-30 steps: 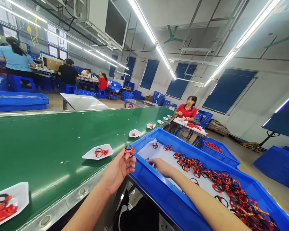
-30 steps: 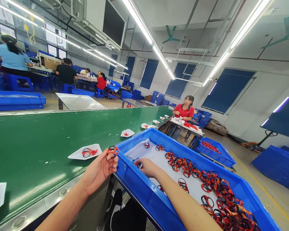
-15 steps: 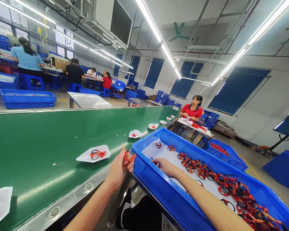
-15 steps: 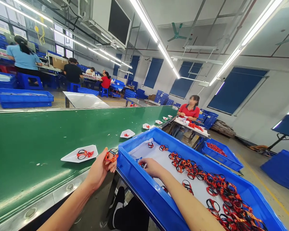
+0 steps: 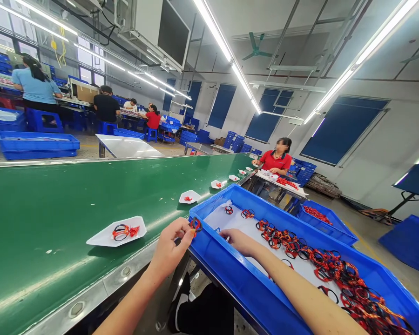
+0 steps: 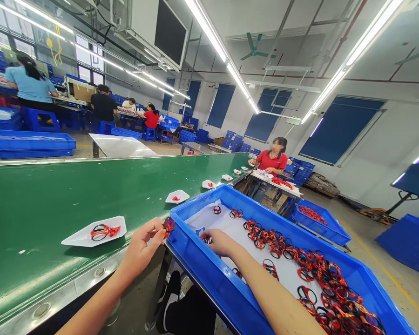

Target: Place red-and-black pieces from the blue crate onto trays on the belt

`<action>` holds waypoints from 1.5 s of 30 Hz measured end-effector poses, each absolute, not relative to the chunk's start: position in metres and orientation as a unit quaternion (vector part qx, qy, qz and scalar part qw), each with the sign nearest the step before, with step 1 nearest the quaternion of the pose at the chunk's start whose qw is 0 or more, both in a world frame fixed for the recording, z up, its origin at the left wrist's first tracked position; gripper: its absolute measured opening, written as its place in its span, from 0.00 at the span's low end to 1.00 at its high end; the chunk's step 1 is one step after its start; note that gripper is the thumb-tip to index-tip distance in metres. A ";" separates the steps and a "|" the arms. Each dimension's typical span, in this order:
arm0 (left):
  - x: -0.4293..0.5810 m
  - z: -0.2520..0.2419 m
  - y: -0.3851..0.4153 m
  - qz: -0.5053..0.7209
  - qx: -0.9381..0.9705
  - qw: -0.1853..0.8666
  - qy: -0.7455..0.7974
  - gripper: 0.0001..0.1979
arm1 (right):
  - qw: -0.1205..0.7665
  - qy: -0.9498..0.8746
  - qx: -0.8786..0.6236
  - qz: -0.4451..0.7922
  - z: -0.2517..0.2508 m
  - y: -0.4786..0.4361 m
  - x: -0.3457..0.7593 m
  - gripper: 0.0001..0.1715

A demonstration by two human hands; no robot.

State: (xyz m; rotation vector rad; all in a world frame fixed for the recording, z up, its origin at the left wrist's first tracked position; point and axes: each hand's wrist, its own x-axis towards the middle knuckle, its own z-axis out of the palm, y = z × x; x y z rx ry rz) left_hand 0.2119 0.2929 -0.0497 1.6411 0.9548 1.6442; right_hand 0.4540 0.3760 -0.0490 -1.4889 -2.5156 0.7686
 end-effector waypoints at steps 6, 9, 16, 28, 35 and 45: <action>0.212 -0.055 0.294 0.626 0.645 0.237 0.368 0.07 | 0.058 -0.831 -0.492 0.251 -0.048 0.375 0.454 0.18; 0.212 -0.057 0.293 0.628 0.640 0.235 0.375 0.07 | 0.056 -0.831 -0.494 0.250 -0.046 0.374 0.454 0.18; 0.199 -0.039 0.326 0.503 0.631 0.110 0.581 0.15 | 0.062 -0.826 -0.498 0.256 -0.043 0.371 0.452 0.17; 0.185 -0.057 0.413 0.342 0.608 0.105 0.709 0.13 | 0.141 -0.801 -0.504 0.289 -0.040 0.375 0.453 0.11; 0.205 -0.039 0.367 0.437 0.664 0.101 0.599 0.15 | 0.319 -0.667 -0.437 0.513 -0.025 0.375 0.448 0.22; 0.254 -0.018 0.334 0.478 0.802 0.097 0.346 0.28 | 0.344 -0.631 -0.369 0.589 -0.015 0.367 0.445 0.19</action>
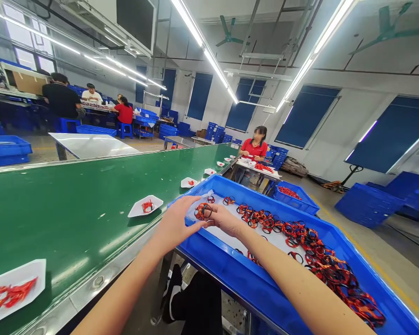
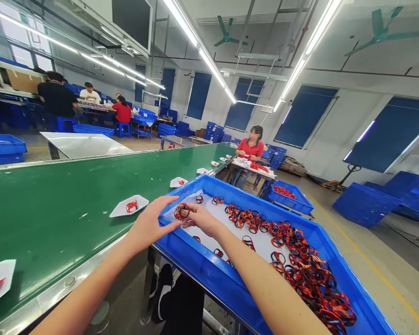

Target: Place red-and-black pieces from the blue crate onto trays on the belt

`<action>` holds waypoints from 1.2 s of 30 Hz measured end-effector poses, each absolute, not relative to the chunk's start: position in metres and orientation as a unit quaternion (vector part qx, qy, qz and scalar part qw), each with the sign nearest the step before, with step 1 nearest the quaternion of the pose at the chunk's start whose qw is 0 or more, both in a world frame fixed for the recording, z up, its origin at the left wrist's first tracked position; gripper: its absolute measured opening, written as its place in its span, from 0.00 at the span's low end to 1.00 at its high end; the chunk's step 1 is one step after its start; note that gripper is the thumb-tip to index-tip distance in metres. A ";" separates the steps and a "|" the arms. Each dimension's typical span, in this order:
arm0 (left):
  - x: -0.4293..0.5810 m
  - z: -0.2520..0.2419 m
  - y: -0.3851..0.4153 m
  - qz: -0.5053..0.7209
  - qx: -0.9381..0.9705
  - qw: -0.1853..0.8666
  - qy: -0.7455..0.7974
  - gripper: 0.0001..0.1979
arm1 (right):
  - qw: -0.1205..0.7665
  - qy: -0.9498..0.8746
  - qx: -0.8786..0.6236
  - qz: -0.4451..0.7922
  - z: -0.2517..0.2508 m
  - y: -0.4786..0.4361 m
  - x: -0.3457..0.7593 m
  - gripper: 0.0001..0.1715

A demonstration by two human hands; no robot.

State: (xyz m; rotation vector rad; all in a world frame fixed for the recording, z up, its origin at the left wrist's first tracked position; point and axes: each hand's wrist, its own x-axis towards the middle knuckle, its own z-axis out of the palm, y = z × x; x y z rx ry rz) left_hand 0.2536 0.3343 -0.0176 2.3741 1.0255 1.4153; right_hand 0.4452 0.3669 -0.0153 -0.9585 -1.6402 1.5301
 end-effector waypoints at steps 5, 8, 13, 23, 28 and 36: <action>0.267 -0.024 0.338 0.469 0.803 0.141 0.340 0.24 | 0.328 -0.619 -0.349 0.622 -0.015 0.364 0.444 0.18; 0.268 -0.023 0.335 0.512 0.774 0.150 0.341 0.19 | 0.331 -0.587 -0.336 0.658 -0.014 0.364 0.444 0.17; 0.266 -0.027 0.330 0.581 0.714 0.172 0.352 0.16 | 0.327 -0.561 -0.339 0.681 -0.010 0.364 0.442 0.17; 0.273 -0.019 0.340 0.661 0.416 0.560 0.277 0.17 | 0.359 -0.575 -0.369 0.636 -0.005 0.361 0.437 0.18; 0.271 -0.017 0.342 0.664 0.374 0.599 0.246 0.16 | 0.389 -0.599 -0.390 0.581 0.000 0.360 0.433 0.18; 0.272 -0.018 0.340 0.687 0.466 0.480 0.284 0.20 | 0.371 -0.761 -0.437 0.303 -0.003 0.358 0.429 0.17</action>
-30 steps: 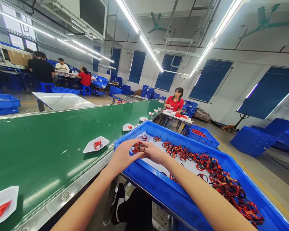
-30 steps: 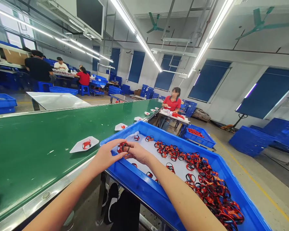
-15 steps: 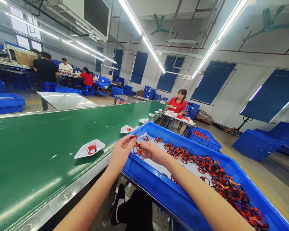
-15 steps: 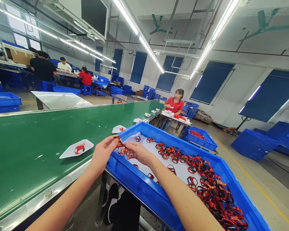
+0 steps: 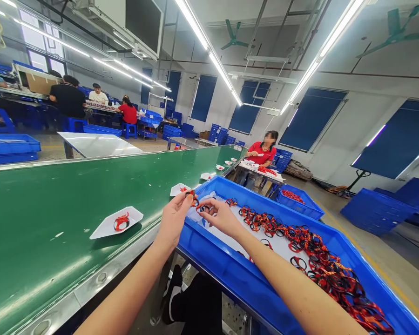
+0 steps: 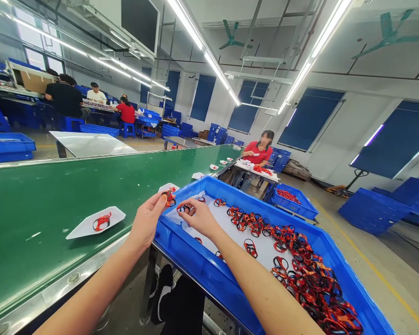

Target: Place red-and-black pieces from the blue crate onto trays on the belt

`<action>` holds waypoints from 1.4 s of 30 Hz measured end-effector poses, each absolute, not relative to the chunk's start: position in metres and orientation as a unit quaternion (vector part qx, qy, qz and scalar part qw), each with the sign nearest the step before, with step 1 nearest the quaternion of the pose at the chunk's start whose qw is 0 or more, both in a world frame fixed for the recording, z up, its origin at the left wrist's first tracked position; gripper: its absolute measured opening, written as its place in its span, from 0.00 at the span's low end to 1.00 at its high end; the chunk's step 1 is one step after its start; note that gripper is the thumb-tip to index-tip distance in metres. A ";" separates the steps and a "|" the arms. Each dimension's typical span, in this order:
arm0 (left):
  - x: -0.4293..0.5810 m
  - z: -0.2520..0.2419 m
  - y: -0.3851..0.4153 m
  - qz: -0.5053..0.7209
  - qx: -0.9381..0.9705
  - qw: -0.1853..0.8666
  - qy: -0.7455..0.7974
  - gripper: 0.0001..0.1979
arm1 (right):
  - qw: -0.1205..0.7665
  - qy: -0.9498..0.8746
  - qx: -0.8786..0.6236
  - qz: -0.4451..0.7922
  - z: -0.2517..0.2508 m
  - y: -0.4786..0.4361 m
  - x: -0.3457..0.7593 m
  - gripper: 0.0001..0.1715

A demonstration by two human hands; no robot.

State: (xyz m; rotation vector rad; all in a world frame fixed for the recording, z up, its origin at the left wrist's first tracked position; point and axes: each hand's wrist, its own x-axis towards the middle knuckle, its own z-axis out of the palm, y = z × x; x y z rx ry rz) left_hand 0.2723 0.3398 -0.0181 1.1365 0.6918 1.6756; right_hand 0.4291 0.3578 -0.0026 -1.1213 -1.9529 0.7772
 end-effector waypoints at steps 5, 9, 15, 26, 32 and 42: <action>0.261 -0.019 0.327 0.658 0.566 0.378 0.323 0.20 | 0.292 -0.823 -0.450 0.184 -0.014 0.365 0.439 0.12; 0.248 -0.028 0.316 0.649 0.623 0.209 0.383 0.17 | 0.213 -0.858 -0.455 0.108 -0.020 0.368 0.444 0.12; 0.236 -0.041 0.314 0.631 0.641 0.152 0.411 0.19 | 0.183 -0.870 -0.447 0.096 -0.023 0.366 0.442 0.12; 0.234 -0.051 0.312 0.676 0.604 0.163 0.390 0.33 | 0.174 -0.865 -0.456 0.117 -0.021 0.364 0.440 0.14; 0.233 -0.054 0.314 0.678 0.609 0.134 0.390 0.33 | 0.170 -0.866 -0.456 0.119 -0.020 0.363 0.440 0.13; 0.232 -0.061 0.315 0.707 0.604 0.144 0.337 0.33 | 0.165 -0.872 -0.446 0.116 -0.022 0.365 0.440 0.13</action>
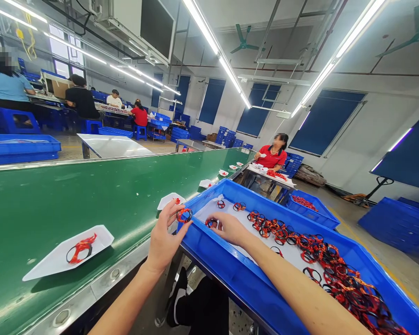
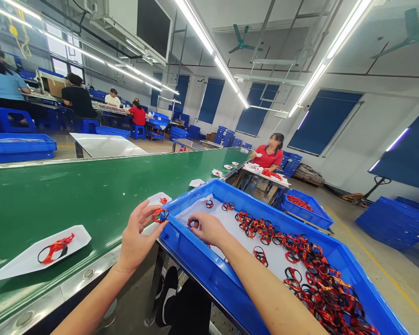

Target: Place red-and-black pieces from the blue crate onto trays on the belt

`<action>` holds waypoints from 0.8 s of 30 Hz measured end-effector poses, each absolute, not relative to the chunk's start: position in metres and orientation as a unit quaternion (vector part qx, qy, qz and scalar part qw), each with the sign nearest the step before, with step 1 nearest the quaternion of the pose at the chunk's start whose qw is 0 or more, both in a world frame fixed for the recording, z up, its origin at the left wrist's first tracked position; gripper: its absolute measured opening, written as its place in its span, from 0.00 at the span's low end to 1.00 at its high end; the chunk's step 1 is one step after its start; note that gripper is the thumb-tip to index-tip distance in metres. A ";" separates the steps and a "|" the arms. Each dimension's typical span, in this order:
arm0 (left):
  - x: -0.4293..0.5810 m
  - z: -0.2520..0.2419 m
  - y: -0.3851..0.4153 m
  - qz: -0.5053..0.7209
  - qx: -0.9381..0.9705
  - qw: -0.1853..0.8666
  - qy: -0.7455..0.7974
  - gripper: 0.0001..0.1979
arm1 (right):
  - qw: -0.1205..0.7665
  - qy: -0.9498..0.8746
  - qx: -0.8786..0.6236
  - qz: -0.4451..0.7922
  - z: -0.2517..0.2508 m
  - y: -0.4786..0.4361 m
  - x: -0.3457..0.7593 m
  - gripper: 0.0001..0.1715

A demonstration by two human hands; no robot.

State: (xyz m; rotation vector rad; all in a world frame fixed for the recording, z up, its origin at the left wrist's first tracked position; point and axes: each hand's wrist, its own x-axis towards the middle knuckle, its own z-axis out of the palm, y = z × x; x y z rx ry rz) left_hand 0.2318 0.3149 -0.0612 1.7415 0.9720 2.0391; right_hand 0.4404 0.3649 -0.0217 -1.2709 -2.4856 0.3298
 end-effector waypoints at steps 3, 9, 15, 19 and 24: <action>0.231 -0.064 0.316 0.706 0.603 0.151 0.339 0.32 | 0.160 -0.872 -0.448 0.112 -0.021 0.364 0.440 0.12; 0.230 -0.071 0.318 0.698 0.602 0.147 0.359 0.31 | 0.170 -0.871 -0.448 0.111 -0.022 0.364 0.440 0.13; 0.208 -0.063 0.332 0.663 0.583 0.050 0.467 0.26 | 0.166 -0.872 -0.448 0.111 -0.022 0.364 0.441 0.13; 0.182 -0.061 0.358 0.540 0.597 -0.022 0.593 0.23 | 0.172 -0.871 -0.445 0.114 -0.022 0.364 0.440 0.13; 0.181 -0.058 0.372 0.487 0.597 -0.046 0.636 0.24 | 0.269 -0.801 -0.464 0.266 -0.019 0.363 0.436 0.13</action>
